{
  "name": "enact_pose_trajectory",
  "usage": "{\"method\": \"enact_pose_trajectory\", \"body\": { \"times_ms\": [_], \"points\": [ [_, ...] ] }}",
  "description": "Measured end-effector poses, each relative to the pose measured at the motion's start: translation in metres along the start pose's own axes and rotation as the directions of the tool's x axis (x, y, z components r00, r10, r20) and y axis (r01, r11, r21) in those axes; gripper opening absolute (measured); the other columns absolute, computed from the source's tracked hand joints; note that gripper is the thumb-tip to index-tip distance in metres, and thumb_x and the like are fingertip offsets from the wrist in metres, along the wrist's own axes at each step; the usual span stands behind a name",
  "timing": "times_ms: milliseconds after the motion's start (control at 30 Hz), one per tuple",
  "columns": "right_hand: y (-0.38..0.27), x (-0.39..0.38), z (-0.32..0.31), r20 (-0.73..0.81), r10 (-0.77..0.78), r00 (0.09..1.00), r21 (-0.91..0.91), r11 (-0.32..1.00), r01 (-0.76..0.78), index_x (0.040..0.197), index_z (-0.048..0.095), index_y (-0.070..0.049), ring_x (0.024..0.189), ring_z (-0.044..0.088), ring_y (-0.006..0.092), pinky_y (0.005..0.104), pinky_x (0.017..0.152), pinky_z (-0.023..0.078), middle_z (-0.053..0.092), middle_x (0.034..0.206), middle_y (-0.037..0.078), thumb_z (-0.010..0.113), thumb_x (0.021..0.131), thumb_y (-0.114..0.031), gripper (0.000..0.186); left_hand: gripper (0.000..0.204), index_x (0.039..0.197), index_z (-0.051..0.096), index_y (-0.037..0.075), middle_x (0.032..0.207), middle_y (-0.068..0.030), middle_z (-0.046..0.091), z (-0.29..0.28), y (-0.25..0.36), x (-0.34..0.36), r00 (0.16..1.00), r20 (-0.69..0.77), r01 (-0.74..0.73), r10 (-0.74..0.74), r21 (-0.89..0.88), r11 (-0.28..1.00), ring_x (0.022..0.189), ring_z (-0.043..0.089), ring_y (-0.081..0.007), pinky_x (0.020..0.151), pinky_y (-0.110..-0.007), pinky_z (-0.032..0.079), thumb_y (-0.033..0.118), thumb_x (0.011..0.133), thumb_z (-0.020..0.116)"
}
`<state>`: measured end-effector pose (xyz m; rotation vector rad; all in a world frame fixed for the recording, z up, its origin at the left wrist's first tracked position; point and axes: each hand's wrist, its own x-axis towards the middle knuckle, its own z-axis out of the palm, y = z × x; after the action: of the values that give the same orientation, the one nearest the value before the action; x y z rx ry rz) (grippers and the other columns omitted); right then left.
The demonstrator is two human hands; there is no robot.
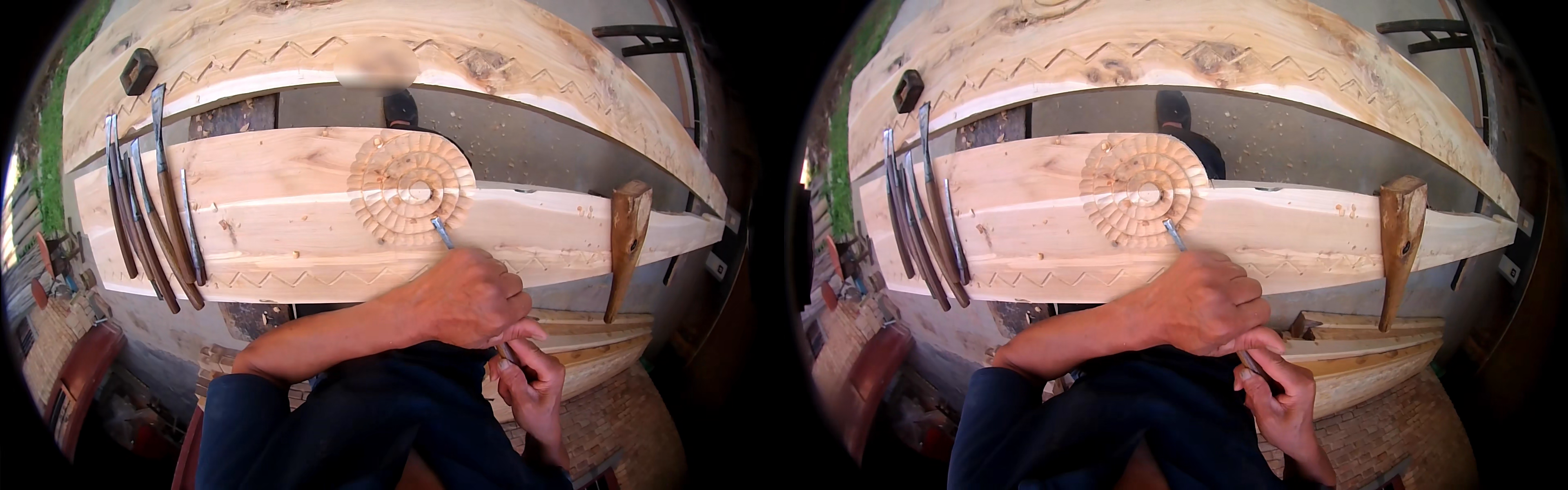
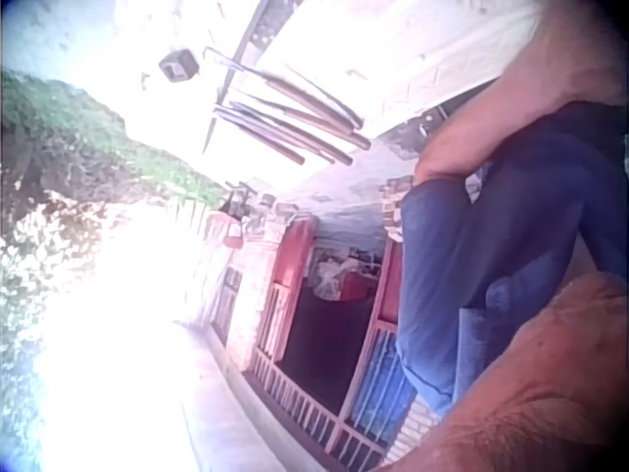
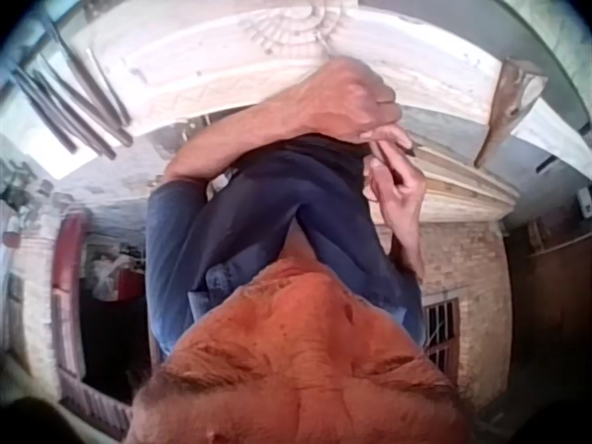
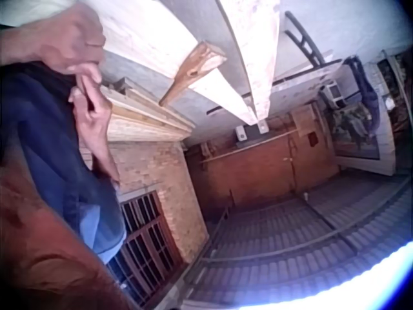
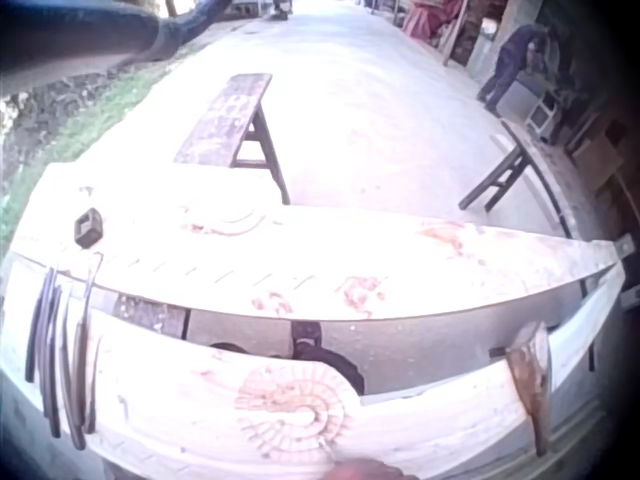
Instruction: The person carves a circular decorative pattern into a wooden board using a chisel and a wooden mallet, clearing away wood shavings by hand.
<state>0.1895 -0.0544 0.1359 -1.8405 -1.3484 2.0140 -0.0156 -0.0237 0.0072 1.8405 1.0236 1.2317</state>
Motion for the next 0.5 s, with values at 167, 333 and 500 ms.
{"method": "enact_pose_trajectory", "body": {
  "times_ms": [167, 333, 500],
  "points": [
    [-0.003, 0.008, -0.002, 0.012, -0.023, 1.000, -0.053, 0.998, 0.024, 0.137, 0.071, 0.004, 0.062, 0.056, 0.0069, 0.0237, 0.056, 0.045, 0.071, 0.084, 0.005, 0.065, 0.105, 0.002, 0.033, 0.045, 0.069, 0.058, 0.012, 0.063, -0.0031, 0.049, 0.001, 0.000, 0.001, 1.000, -0.013, 0.015, -0.015, 0.036, 0.999, 0.054, 0.058, -0.0249, 0.051, -0.040, 0.044, 0.043, 0.094, 0.080],
    [0.015, 0.025, -0.012, 0.045, -0.123, 0.991, -0.081, 0.989, 0.126, 0.128, 0.075, 0.005, 0.065, 0.060, 0.0087, 0.0254, 0.059, 0.048, 0.071, 0.085, 0.005, 0.065, 0.102, 0.006, 0.028, 0.046, 0.067, 0.058, 0.012, 0.063, -0.0030, 0.049, 0.005, -0.001, 0.005, 1.000, -0.018, 0.020, -0.018, 0.106, 0.994, 0.055, 0.058, -0.0245, 0.051, -0.040, 0.044, 0.042, 0.092, 0.082],
    [0.022, 0.029, -0.007, 0.014, -0.283, 0.959, -0.196, 0.940, 0.280, 0.125, 0.077, 0.002, 0.067, 0.065, 0.0149, 0.0291, 0.062, 0.052, 0.073, 0.085, 0.009, 0.069, 0.096, 0.011, 0.031, 0.046, 0.066, 0.057, 0.013, 0.063, -0.0030, 0.051, 0.006, -0.002, 0.003, 0.999, -0.007, 0.034, -0.033, 0.153, 0.988, 0.055, 0.058, -0.0249, 0.051, -0.039, 0.044, 0.042, 0.092, 0.082]
  ]
}}
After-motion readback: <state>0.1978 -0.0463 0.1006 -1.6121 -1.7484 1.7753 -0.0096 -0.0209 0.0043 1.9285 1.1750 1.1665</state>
